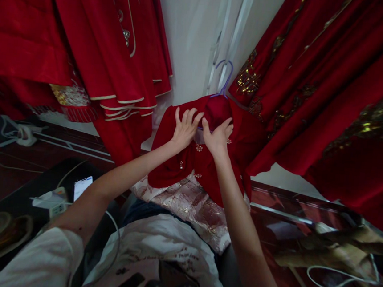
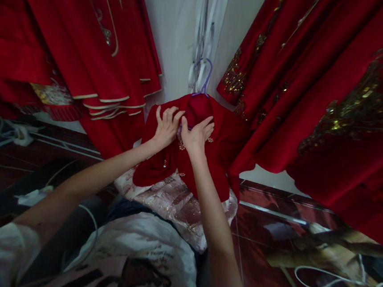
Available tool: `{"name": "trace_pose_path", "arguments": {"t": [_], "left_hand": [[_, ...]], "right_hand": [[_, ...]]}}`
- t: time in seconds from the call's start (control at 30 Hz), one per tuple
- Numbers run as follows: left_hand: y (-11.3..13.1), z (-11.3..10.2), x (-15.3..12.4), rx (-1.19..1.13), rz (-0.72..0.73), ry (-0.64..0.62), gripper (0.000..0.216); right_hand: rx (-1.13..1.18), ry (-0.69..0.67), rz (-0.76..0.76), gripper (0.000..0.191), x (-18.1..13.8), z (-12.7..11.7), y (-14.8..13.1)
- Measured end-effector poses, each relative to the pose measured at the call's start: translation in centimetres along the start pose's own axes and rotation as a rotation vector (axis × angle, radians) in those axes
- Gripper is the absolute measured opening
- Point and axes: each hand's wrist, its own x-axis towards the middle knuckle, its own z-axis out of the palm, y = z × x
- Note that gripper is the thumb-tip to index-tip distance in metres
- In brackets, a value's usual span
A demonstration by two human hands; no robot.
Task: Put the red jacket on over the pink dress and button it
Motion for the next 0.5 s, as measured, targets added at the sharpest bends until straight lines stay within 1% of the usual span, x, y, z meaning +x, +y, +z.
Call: {"name": "trace_pose_path", "arguments": {"t": [0.1,0.17,0.23,0.3,0.37,0.43,0.5], "left_hand": [[-2.3,-1.2,0.0,0.056,-0.137,0.089,0.058],[-4.3,-2.4,0.6,0.058,-0.220,0.101,0.063],[-6.3,-3.5,1.6,0.037,-0.301,0.041,0.062],[-8.0,-4.2,2.9,0.021,-0.397,-0.035,0.052],[-9.2,-4.4,4.3,-0.038,-0.482,-0.086,0.039],[-10.2,-4.5,5.4,-0.217,-0.558,-0.160,0.027],[-11.3,-4.7,5.8,-0.487,-0.640,-0.286,0.017]], "right_hand": [[-0.220,0.049,0.044,0.108,0.0,-0.9,1.3],[-0.372,0.113,0.033,0.103,0.7,-2.2,2.5],[-0.502,0.195,-0.009,0.095,2.1,-4.0,3.9],[-0.576,0.259,-0.068,0.086,3.6,-5.8,5.1],[-0.609,0.277,-0.131,0.075,5.1,-7.4,6.1],[-0.620,0.263,-0.200,0.071,6.3,-8.8,6.4],[-0.599,0.222,-0.223,0.074,7.3,-10.2,6.3]]}}
